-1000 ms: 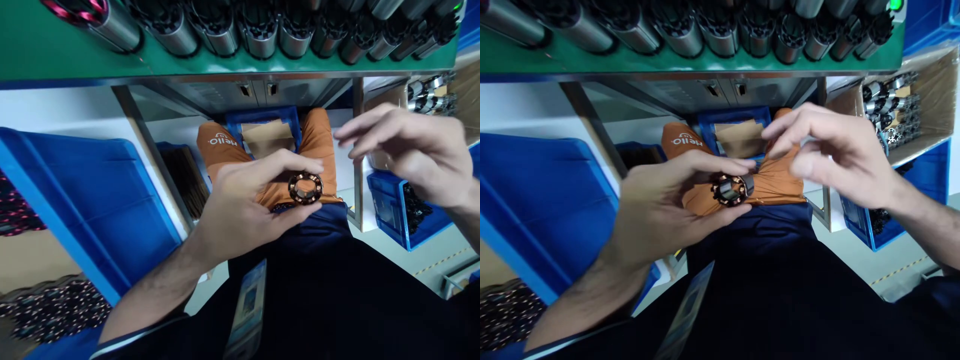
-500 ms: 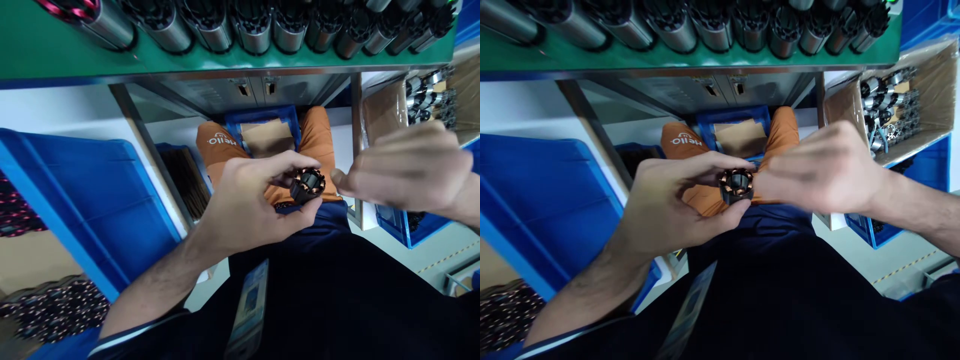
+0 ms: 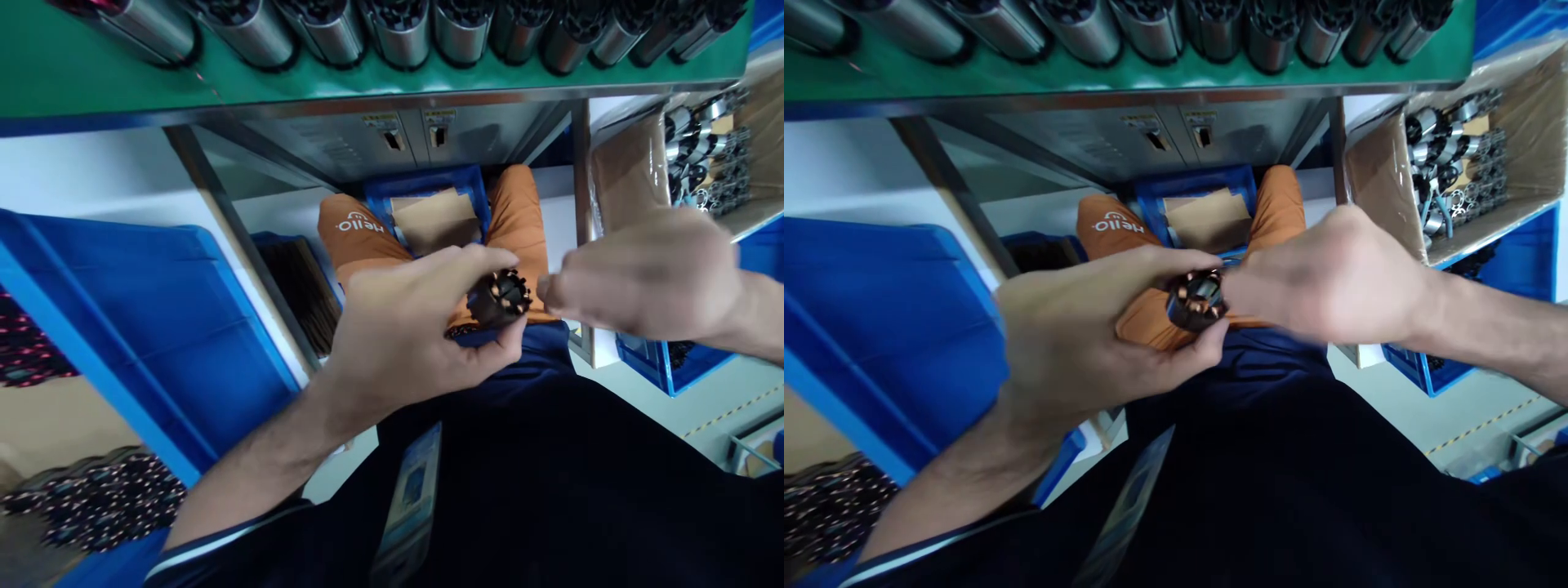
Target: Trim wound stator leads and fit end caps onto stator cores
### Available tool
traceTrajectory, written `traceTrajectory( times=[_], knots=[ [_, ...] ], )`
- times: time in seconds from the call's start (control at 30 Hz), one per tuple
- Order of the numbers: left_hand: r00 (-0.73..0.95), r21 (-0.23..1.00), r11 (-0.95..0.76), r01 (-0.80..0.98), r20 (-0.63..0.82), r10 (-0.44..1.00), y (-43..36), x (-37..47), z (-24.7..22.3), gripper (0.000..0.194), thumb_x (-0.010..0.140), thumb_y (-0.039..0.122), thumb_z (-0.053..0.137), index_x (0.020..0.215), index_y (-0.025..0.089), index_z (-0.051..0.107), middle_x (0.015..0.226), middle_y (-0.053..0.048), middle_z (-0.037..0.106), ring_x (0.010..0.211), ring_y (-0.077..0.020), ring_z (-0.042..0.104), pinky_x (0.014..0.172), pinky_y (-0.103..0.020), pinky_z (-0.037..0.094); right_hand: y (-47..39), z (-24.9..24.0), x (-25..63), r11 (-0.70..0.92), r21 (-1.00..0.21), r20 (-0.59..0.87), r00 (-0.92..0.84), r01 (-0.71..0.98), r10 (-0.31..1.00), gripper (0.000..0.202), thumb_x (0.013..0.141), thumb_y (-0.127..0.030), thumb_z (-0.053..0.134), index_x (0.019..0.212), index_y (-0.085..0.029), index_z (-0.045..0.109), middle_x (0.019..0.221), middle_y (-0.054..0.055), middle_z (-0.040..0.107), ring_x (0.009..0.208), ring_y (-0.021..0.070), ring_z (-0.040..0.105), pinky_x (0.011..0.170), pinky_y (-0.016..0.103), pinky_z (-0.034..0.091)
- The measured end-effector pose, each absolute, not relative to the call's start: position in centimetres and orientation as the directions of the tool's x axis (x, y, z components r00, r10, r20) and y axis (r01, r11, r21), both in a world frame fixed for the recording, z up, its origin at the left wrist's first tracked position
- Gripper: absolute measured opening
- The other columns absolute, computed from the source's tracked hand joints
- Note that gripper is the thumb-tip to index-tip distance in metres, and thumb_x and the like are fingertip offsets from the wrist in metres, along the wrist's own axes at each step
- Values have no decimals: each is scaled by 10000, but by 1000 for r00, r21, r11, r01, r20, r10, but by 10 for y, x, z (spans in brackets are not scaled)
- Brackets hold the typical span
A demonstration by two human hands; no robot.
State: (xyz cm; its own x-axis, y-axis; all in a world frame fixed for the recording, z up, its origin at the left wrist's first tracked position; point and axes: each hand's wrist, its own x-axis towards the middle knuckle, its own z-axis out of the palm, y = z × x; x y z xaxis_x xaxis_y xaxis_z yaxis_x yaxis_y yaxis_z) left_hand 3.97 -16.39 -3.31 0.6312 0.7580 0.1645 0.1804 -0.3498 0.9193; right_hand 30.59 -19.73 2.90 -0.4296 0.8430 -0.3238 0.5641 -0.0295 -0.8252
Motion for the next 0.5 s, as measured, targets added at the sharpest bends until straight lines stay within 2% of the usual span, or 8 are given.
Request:
traceTrajectory(
  times=[0.03, 0.1, 0.2, 0.3, 0.37, 0.4, 0.47, 0.5],
  knots=[
    [656, 909, -378, 177, 178, 734, -164, 38, -35, 338, 910, 343, 944, 1229, 297, 845, 1060, 44, 913, 881, -228, 901, 804, -364, 767, -198, 35, 310, 4, -810, -295, -413, 586, 862, 381, 1028, -467, 925, 726, -267, 810, 606, -92, 675, 536, 88, 623, 449, 183, 531],
    [660, 897, -419, 140, 230, 715, -164, 36, -39, 289, 1003, 300, 887, 1283, 293, 816, 1160, 24, 916, 973, -217, 901, 891, -369, 768, -194, 43, 320, 17, -810, -256, -379, 586, 889, 375, 938, -447, 1024, 715, -264, 785, 615, -74, 655, 549, 92, 591, 472, 225, 502],
    [575, 811, -575, 109, 421, 702, -166, 36, -43, 220, 1057, 243, 850, 1264, 308, 815, 1330, 6, 902, 1154, -221, 898, 919, -352, 754, -185, 44, 332, -177, -882, -346, -344, 436, 873, 451, 923, -588, 1032, 780, -222, 810, 729, -24, 742, 638, 97, 652, 539, 230, 518],
    [496, 676, -727, 122, 593, 635, -168, 39, -46, 195, 1061, 156, 842, 1188, 304, 839, 1327, 21, 902, 1104, -198, 911, 974, -325, 767, -181, 30, 329, -522, -818, -568, -474, 240, 673, 429, 1017, -602, 939, 880, -200, 873, 831, 22, 842, 726, 127, 777, 591, 204, 612],
    [475, 629, -775, 67, 662, 579, -170, 41, -46, 223, 1066, 106, 804, 1150, 304, 863, 1274, 38, 909, 1119, -217, 920, 1120, -383, 771, -185, 19, 320, -662, -721, -637, -571, 203, 518, 312, 1013, -491, 953, 936, -196, 887, 778, 8, 844, 613, 113, 768, 523, 180, 591],
    [485, 620, -783, 36, 675, 557, -170, 41, -47, 261, 1063, 90, 784, 1163, 314, 876, 1263, 44, 910, 1154, -236, 920, 1170, -419, 765, -187, 15, 315, -685, -701, -642, -594, 199, 485, 276, 997, -446, 962, 920, -193, 880, 730, -5, 828, 533, 98, 730, 476, 171, 556],
    [550, 665, -747, 13, 619, 561, -170, 41, -47, 331, 1043, 96, 790, 1221, 357, 888, 1248, 63, 908, 1201, -261, 914, 1235, -483, 742, -193, 15, 308, -609, -760, -625, -511, 225, 591, 272, 952, -395, 977, 814, -204, 840, 652, -57, 776, 463, 64, 671, 449, 145, 492],
    [577, 739, -672, 43, 531, 621, -169, 41, -48, 327, 1014, 126, 839, 1232, 365, 889, 1214, 72, 908, 1185, -259, 914, 1271, -500, 720, -195, 18, 307, -542, -799, -599, -427, 261, 678, 286, 939, -372, 975, 763, -214, 815, 631, -89, 746, 492, 51, 683, 481, 131, 480]
  ],
)
